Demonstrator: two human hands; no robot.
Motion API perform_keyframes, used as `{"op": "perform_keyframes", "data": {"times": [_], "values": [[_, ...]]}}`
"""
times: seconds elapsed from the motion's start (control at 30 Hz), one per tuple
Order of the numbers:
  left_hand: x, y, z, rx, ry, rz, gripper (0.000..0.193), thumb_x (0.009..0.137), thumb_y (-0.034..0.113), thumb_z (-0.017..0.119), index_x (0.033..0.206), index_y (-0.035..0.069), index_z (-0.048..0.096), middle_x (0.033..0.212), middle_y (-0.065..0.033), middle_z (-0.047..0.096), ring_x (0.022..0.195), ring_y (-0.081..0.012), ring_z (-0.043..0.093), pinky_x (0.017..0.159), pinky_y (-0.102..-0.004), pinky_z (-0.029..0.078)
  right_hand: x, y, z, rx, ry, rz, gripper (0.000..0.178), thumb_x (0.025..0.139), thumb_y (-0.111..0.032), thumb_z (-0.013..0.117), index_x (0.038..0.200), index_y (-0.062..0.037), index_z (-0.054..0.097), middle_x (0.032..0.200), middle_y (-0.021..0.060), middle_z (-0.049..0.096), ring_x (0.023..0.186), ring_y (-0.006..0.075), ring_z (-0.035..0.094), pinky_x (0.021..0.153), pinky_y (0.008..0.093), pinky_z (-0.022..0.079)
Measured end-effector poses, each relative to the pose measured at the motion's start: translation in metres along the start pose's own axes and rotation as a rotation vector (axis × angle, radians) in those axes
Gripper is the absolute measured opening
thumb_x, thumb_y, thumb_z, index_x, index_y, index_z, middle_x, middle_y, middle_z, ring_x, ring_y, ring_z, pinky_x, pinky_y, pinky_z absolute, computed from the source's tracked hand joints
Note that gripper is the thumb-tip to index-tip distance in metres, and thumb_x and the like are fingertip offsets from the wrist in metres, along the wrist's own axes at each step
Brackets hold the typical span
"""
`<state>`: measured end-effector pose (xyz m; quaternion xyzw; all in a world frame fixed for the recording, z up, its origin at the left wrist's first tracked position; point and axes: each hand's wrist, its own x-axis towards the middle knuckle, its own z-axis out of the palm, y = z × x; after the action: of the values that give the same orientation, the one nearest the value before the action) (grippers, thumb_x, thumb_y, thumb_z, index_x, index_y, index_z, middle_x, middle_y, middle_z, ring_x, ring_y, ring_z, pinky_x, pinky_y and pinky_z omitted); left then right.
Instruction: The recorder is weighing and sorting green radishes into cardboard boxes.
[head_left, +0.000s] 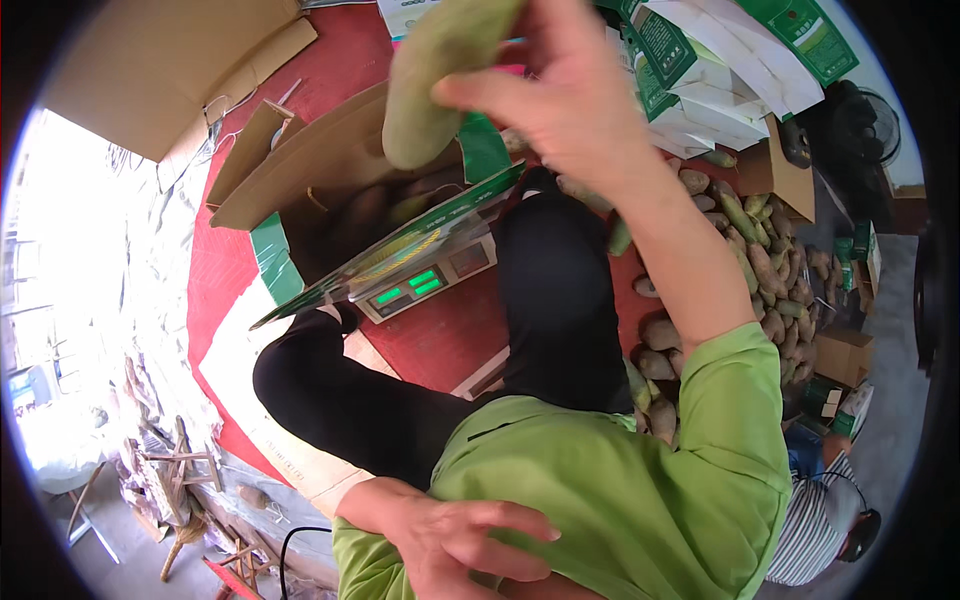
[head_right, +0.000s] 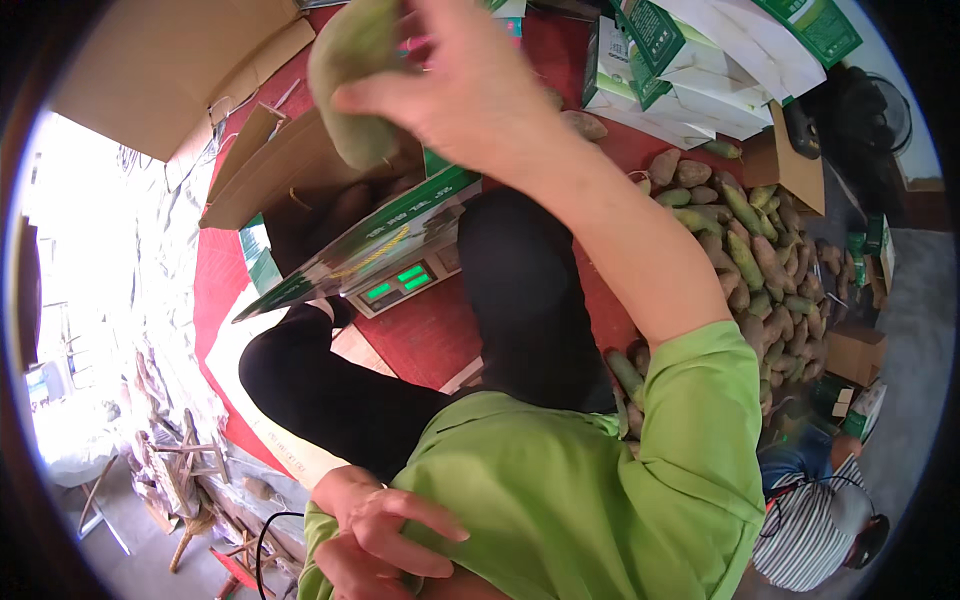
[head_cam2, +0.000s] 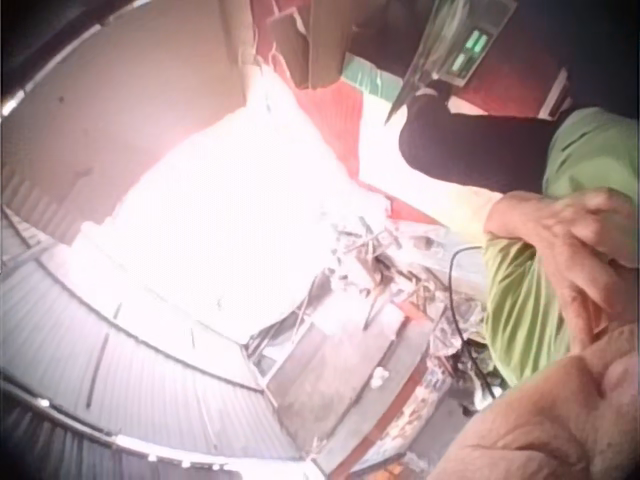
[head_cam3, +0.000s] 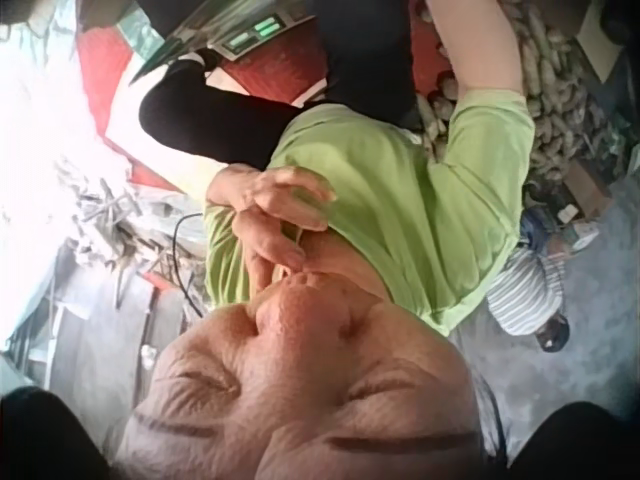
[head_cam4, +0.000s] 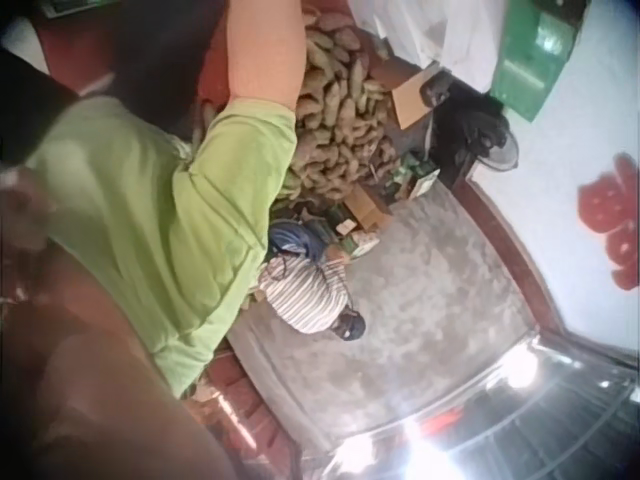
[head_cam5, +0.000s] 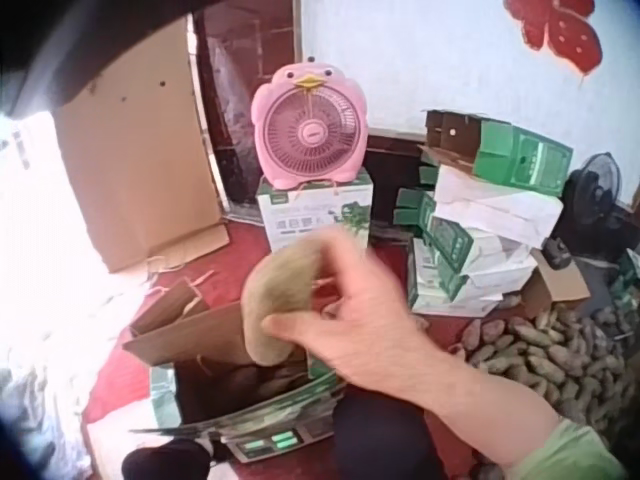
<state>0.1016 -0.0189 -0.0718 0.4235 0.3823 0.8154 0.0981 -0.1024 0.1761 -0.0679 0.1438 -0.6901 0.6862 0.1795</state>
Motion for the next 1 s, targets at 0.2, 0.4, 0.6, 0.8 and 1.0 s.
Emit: {"op": "perform_keyframes", "data": {"times": [0.2,0.4,0.6,0.8,1.0], "values": [[0.013,-0.029,0.012,0.137,0.13,0.416,0.026,0.091,0.034,0.063,0.099,0.009,0.064,0.095,-0.0112,0.058,0.085,-0.0248,0.057,0.073,-0.0378,0.05,-0.012,0.061,0.049,-0.698,-0.511,-0.265,0.045,0.071,-0.016,0.075,0.11,-0.0063,0.053,0.096,0.0122,0.062,0.093,0.0328,0.061,0.08,0.0407,0.048],[0.011,-0.022,-0.016,0.0,-0.019,-0.01,0.008,0.084,0.009,0.066,0.09,0.004,0.069,0.097,-0.0123,0.063,0.085,-0.0259,0.059,0.074,-0.0393,0.05,-0.012,0.07,0.031,-0.563,-0.454,-0.139,0.036,0.08,-0.028,0.069,0.104,-0.0023,0.063,0.098,0.0128,0.066,0.094,0.0262,0.063,0.082,0.0343,0.048],[0.035,-0.048,0.024,-0.234,0.058,0.139,0.012,0.089,0.018,0.063,0.084,0.007,0.063,0.086,-0.0092,0.057,0.077,-0.0241,0.057,0.063,-0.0331,0.048,-0.046,0.038,-0.032,-0.224,-0.046,0.644,0.015,0.091,-0.017,0.059,0.098,-0.0047,0.063,0.087,0.0025,0.066,0.07,0.0049,0.059,0.049,0.0197,0.046],[0.052,-0.046,0.044,-0.199,0.252,0.193,0.022,0.091,0.011,0.057,0.07,0.008,0.051,0.071,-0.0039,0.049,0.061,-0.0203,0.05,0.047,-0.0287,0.038,-0.137,0.135,-0.147,-0.379,0.038,0.542,0.025,0.092,-0.017,0.06,0.112,-0.0031,0.063,0.096,0.0007,0.066,0.088,0.0074,0.059,0.079,0.0222,0.045],[0.067,-0.054,0.028,-0.258,0.079,0.217,0.028,0.089,0.002,0.052,0.064,0.01,0.04,0.066,-0.0022,0.042,0.054,-0.0182,0.044,0.043,-0.0277,0.033,-0.249,0.189,-0.172,-0.31,0.02,0.736,0.022,0.092,-0.007,0.057,0.113,-0.0003,0.061,0.097,0.0016,0.065,0.088,0.0083,0.059,0.08,0.0231,0.046]]}}
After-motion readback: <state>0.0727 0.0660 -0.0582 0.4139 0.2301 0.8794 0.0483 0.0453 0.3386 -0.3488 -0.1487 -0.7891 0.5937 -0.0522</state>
